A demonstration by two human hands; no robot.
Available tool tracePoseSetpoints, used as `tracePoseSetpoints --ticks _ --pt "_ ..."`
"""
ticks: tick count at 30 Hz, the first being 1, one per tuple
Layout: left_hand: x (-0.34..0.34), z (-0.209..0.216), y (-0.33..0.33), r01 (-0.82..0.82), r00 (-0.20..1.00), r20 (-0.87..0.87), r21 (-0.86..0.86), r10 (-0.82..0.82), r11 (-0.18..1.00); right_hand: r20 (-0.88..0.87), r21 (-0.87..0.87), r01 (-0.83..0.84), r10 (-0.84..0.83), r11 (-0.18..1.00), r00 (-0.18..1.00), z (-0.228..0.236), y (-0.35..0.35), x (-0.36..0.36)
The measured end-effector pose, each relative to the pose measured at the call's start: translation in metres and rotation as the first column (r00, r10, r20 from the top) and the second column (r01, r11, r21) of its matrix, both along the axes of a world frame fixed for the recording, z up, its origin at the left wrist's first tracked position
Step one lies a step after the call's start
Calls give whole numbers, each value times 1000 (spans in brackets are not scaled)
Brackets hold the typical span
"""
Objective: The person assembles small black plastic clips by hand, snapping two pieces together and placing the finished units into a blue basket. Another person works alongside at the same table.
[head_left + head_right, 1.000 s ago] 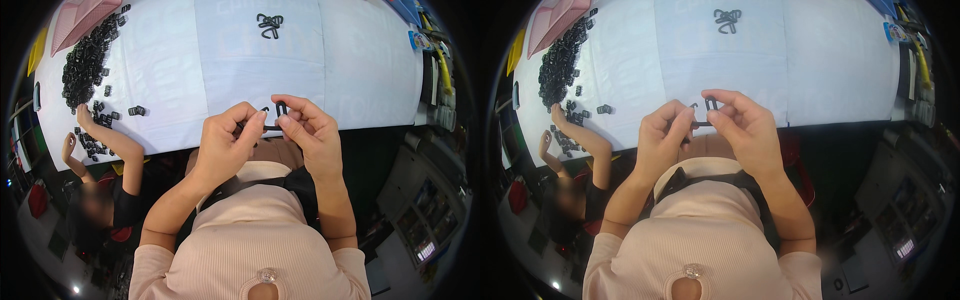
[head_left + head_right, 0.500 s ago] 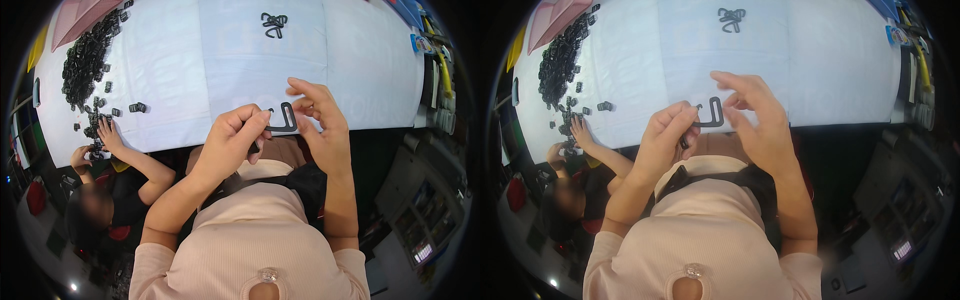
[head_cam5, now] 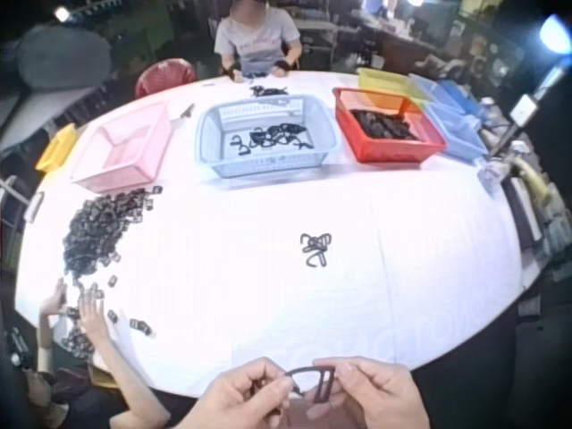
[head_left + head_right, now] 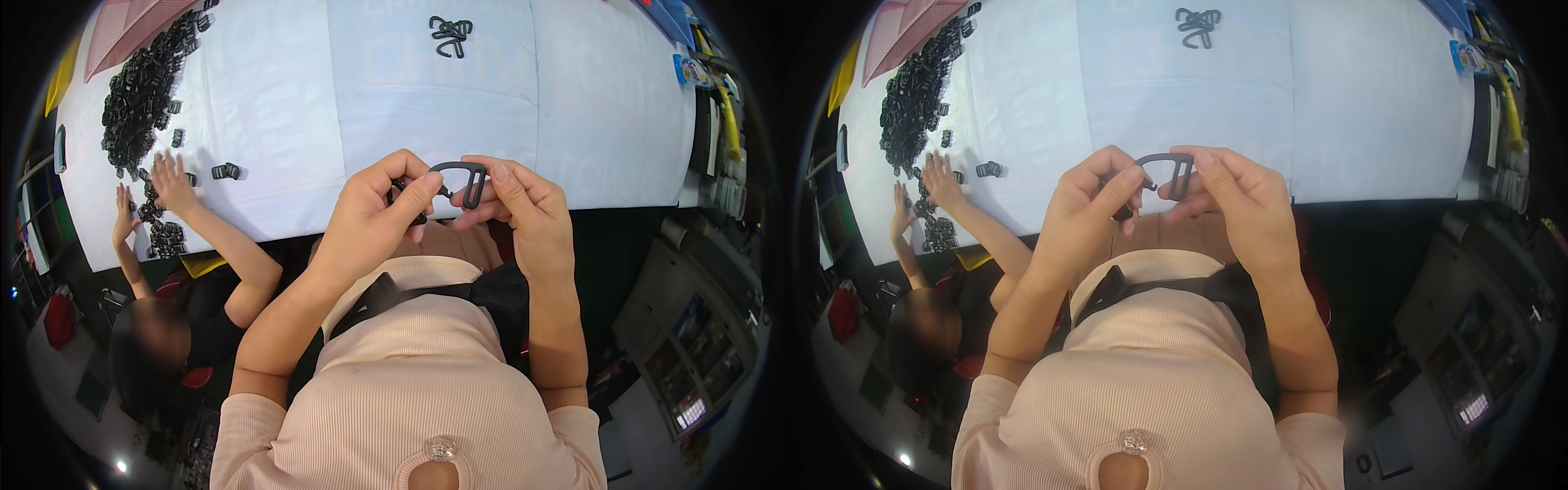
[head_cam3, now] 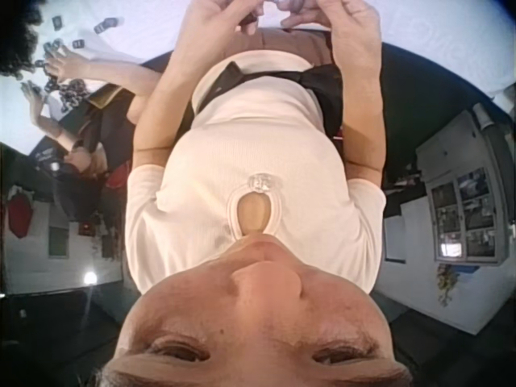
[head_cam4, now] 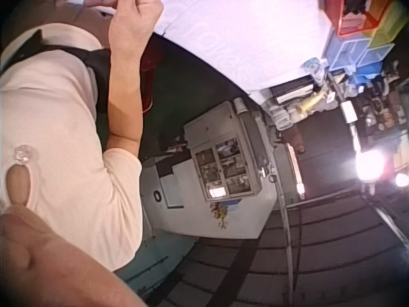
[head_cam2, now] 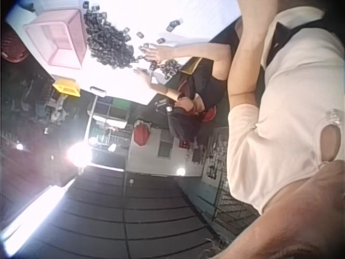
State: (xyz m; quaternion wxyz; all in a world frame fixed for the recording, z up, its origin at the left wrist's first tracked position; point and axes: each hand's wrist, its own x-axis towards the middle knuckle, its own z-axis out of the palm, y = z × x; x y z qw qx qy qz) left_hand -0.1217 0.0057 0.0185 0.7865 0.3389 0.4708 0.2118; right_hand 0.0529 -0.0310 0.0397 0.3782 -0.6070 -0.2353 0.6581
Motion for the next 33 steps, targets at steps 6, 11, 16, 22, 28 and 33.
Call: tracePoseSetpoints --ticks 6,11,16,22,28,33 --pt "-2 3 1 66 997 -42 58 -63 996 -16 16 40 -39 999 999 1 -1 -1" --pt "4 5 -7 38 997 -79 184 -24 982 -37 34 59 -57 998 998 -5 -3 -4" --pt "8 -1 -14 110 977 -215 491 -2 864 27 92 83 -85 992 996 -10 -3 -10" --pt "8 -7 -17 21 1000 -25 183 -17 983 83 -132 -27 38 991 996 -15 11 -8" --pt "2 -17 -8 -79 995 68 35 77 996 18 -147 54 -52 988 999 -19 13 -2" --pt "-2 -22 -1 -59 998 29 40 58 997 48 -120 19 -14 993 999 -16 14 -4"
